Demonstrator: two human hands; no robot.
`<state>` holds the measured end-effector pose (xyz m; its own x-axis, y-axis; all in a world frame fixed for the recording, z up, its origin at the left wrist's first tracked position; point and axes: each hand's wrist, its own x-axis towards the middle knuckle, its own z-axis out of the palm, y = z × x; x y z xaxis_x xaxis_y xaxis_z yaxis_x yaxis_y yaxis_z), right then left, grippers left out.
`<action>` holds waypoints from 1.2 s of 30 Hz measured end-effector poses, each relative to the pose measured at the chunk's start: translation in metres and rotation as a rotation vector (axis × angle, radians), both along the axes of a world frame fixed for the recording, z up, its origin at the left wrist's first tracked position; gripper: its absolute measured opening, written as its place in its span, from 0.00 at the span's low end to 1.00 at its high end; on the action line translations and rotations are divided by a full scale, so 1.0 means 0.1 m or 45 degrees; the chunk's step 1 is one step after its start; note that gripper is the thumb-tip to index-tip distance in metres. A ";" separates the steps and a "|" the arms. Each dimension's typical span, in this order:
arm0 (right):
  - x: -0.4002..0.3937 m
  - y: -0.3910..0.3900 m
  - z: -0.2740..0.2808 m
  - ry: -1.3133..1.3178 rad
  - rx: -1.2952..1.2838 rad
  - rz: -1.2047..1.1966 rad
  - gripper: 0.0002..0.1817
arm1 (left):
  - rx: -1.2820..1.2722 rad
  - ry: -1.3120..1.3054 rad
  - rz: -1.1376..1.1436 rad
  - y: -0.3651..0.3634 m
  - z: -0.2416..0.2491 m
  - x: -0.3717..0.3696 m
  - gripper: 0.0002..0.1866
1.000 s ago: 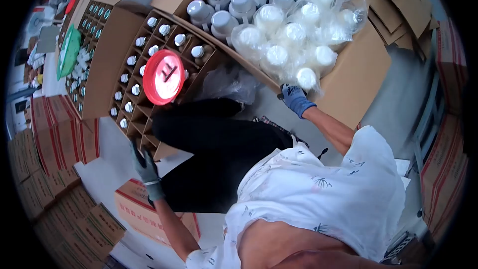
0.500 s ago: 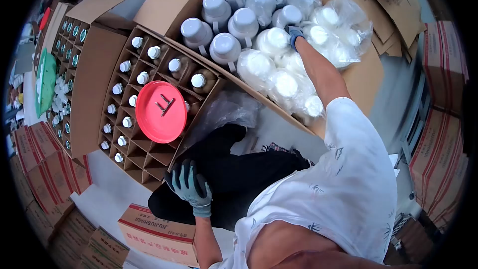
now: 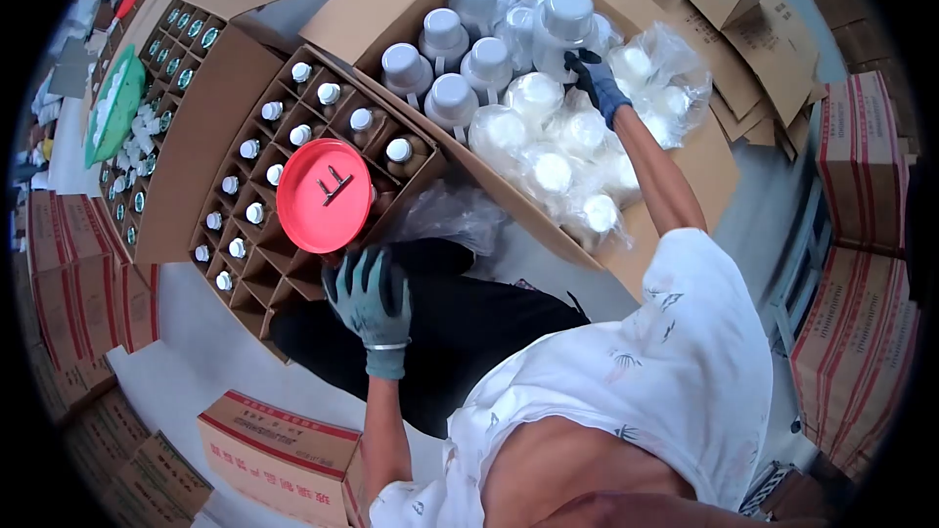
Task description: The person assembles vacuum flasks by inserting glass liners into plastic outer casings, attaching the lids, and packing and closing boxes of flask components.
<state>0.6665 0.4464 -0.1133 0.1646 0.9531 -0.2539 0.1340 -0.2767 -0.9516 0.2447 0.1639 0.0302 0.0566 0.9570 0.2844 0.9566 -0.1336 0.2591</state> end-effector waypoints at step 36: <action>-3.25 -2.01 1.89 0.090 0.685 1.717 0.16 | 0.225 -1.511 0.211 -1.49 0.15 -1.17 0.19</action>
